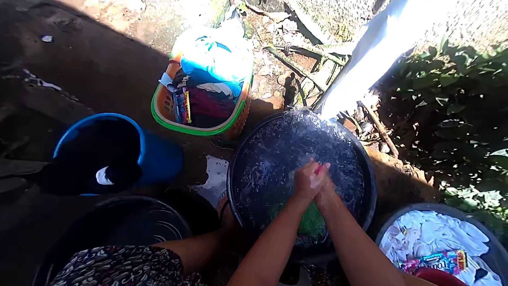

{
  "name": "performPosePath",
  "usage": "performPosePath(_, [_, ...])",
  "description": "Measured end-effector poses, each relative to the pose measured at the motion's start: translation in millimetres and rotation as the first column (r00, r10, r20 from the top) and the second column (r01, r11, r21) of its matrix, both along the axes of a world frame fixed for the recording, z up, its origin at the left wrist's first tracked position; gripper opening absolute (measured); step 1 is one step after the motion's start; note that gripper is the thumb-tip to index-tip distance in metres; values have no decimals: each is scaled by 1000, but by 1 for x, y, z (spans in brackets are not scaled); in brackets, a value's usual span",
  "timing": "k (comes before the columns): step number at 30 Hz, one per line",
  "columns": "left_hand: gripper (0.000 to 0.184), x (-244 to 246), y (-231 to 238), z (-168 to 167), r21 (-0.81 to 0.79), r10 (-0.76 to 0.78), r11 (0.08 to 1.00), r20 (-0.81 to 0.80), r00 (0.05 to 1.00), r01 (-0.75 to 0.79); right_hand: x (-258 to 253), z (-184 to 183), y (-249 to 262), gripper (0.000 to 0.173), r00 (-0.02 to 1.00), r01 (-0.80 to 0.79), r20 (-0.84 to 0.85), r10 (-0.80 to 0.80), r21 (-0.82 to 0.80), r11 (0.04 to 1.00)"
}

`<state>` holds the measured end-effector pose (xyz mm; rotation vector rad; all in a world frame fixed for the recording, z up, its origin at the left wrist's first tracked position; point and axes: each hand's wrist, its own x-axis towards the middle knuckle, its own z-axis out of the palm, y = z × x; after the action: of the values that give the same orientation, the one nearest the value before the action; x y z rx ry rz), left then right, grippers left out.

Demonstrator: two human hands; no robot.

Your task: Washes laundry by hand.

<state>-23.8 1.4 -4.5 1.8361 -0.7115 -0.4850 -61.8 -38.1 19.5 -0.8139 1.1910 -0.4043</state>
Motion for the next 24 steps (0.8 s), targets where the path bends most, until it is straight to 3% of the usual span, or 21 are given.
performPosePath(2, [49, 30, -1, -20, 267, -31, 962, -110, 993, 59, 4, -15, -5, 36, 999, 37, -40, -33, 105, 994])
performPosePath(3, [53, 39, 1, -34, 344, -50, 935, -114, 992, 87, 0, -20, -8, 37, 997, -28, -74, 33, 67, 997])
performPosePath(5, [55, 43, 11, -63, 419, -103, 901, -49, 993, 115, -13, -34, -17, 37, 915, -303, -334, 225, -204, 931])
performPosePath(6, [56, 45, 20, -73, 478, -143, 865, -60, 988, 154, -22, -38, -22, 34, 801, -502, -519, 298, -312, 806])
performPosePath(8, [51, 48, 41, -79, 599, -180, 757, -193, 965, 261, -38, -33, -24, 41, 493, -830, -812, 314, -329, 451])
performPosePath(9, [48, 50, 47, -71, 664, -190, 688, -224, 956, 292, -43, -30, -21, 53, 373, -909, -889, 266, -293, 296])
performPosePath(10, [49, 53, 46, -60, 676, -160, 678, -249, 955, 290, -44, -28, -15, 66, 286, -952, -931, 228, -249, 179])
performPosePath(12, [49, 51, 39, -38, 509, -20, 842, -303, 953, 179, -42, -29, -1, 86, 187, -981, -944, 274, -164, 103])
performPosePath(14, [46, 44, 37, -5, 235, 60, 968, -548, 835, 84, -36, -29, 6, 87, 229, -964, -875, 426, -144, 222])
performPosePath(16, [41, 39, 47, 21, 16, 88, 992, -801, 593, -125, -33, -21, 8, 58, 496, -836, -718, 489, -243, 492])
performPosePath(18, [36, 41, 63, 22, -4, 148, 937, -901, 407, -350, -31, -8, 13, 36, 811, -546, -426, 400, -308, 779])
performPosePath(19, [37, 40, 70, 15, 29, 176, 918, -924, 341, -396, -29, 1, 20, 30, 923, -366, -225, 311, -268, 891])
performPosePath(21, [43, 35, 77, 10, 37, 121, 919, -974, 192, -392, -28, 17, 37, 31, 984, -145, 87, 155, -104, 984])
performPosePath(23, [47, 30, 75, 13, -64, -24, 900, -995, 98, -432, -34, 23, 52, 35, 974, -94, 200, 102, -51, 994])
performPosePath(24, [45, 31, 74, 14, -134, -88, 891, -988, 124, -434, -39, 25, 57, 39, 980, -74, 181, 84, -62, 995])
